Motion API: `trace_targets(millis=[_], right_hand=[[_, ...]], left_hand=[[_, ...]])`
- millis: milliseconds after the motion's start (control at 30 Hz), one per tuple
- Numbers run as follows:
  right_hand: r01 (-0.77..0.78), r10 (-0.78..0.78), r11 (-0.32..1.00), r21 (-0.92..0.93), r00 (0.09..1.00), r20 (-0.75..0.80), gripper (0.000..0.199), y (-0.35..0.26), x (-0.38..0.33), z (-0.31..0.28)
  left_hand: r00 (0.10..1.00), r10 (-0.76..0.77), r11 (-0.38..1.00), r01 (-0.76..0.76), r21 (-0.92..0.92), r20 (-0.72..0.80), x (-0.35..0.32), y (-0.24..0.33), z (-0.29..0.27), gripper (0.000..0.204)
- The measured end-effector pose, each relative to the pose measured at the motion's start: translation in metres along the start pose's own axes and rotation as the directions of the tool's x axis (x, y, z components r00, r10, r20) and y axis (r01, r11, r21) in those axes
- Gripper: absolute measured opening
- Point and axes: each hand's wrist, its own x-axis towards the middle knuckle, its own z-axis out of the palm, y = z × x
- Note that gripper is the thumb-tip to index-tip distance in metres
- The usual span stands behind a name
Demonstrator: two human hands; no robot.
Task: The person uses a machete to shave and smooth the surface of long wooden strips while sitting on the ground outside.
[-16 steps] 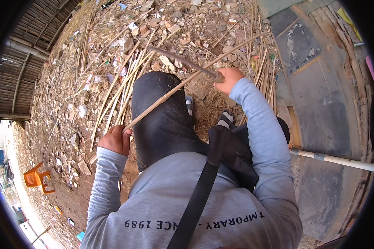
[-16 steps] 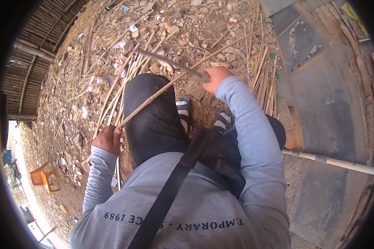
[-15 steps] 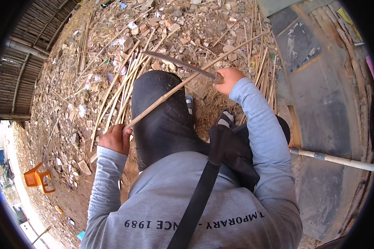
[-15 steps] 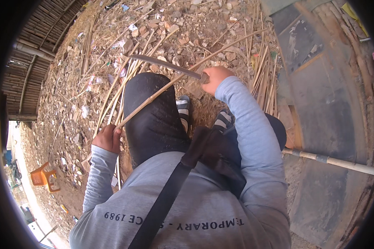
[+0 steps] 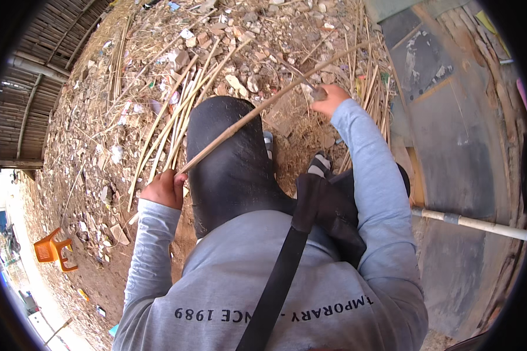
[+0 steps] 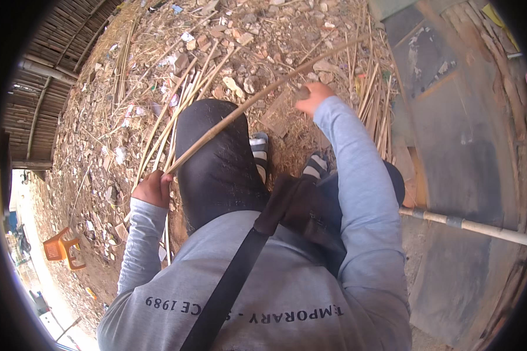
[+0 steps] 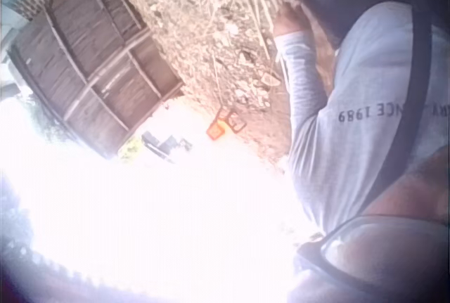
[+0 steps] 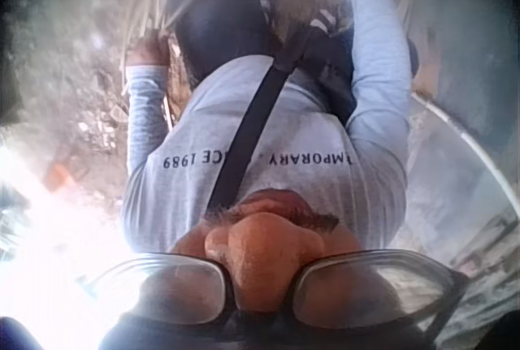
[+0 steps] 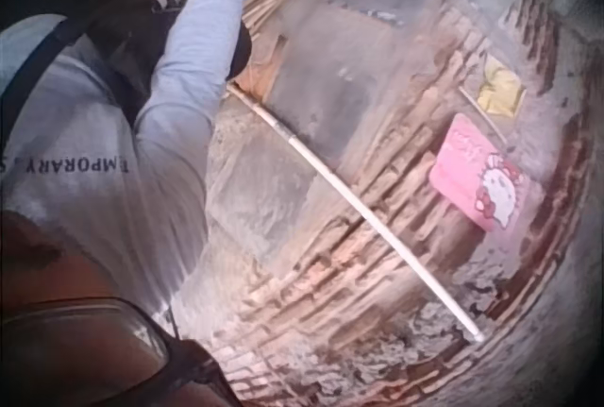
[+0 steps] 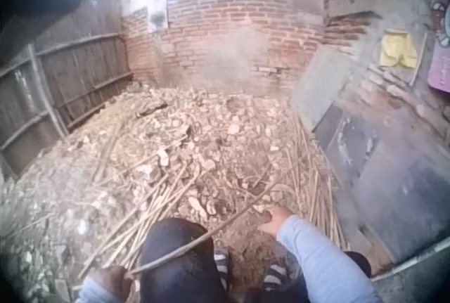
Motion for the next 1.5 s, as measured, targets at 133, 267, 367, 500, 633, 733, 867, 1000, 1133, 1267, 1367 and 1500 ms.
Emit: trace_targets(millis=[133,267,367,500,633,733,867,1000,1133,1267,1367,1500], right_hand=[[0.049,-0.036,0.979,-0.197,0.997,0.069,0.030,-0.013,-0.011,-0.009],[0.264,-0.233,0.938,-0.223,0.960,0.157,0.039,-0.017,-0.010,0.015],[0.136,-0.125,0.983,-0.122,0.988,0.090,0.036,0.002,-0.001,0.008],[0.136,-0.124,0.980,-0.144,0.989,0.084,0.038,-0.014,-0.015,0.006],[0.232,-0.216,0.951,-0.203,0.972,0.098,0.036,-0.012,-0.011,0.009],[0.135,-0.122,0.985,-0.110,0.986,0.115,0.031,-0.006,-0.002,0.011],[0.244,-0.245,0.944,-0.222,0.969,0.022,0.034,-0.023,-0.023,0.011],[0.042,-0.040,0.993,-0.115,0.999,0.016,0.028,-0.015,-0.010,-0.002],[0.018,-0.013,0.979,-0.202,1.000,0.024,0.029,-0.018,-0.022,-0.009],[0.133,-0.098,0.969,-0.206,0.980,0.173,0.033,-0.026,-0.015,0.007],[0.058,-0.052,0.985,-0.160,0.998,0.042,0.034,0.001,-0.005,0.004],[0.157,-0.156,0.967,-0.200,0.988,0.018,0.035,-0.013,-0.018,0.007]], left_hand=[[0.999,0.018,1.000,-0.019,-0.006,-0.038,-0.002,0.007,-0.017,0.036],[0.998,0.045,0.997,-0.048,-0.054,-0.051,-0.003,0.006,-0.014,0.034],[0.999,0.049,0.998,-0.049,-0.034,-0.014,0.003,0.009,-0.015,0.033],[1.000,0.029,0.999,-0.029,0.021,0.012,0.003,0.008,-0.019,0.034],[0.997,0.071,0.997,-0.071,0.009,-0.037,0.004,0.004,-0.007,0.035],[0.998,0.059,0.998,-0.058,0.019,-0.029,0.010,0.007,-0.007,0.036],[0.999,0.042,0.998,-0.041,0.046,-0.011,0.002,-0.001,-0.005,0.038],[0.999,0.023,1.000,-0.022,0.018,-0.049,0.005,0.006,0.001,0.042],[0.999,0.053,0.996,-0.052,0.067,-0.011,0.005,0.002,-0.002,0.041],[0.999,0.035,0.998,-0.033,0.049,-0.037,0.000,0.001,0.001,0.039],[0.998,0.048,0.996,-0.046,0.074,-0.029,0.009,0.010,-0.006,0.038],[1.000,0.027,0.994,-0.025,0.105,-0.016,0.002,0.002,-0.004,0.038]])
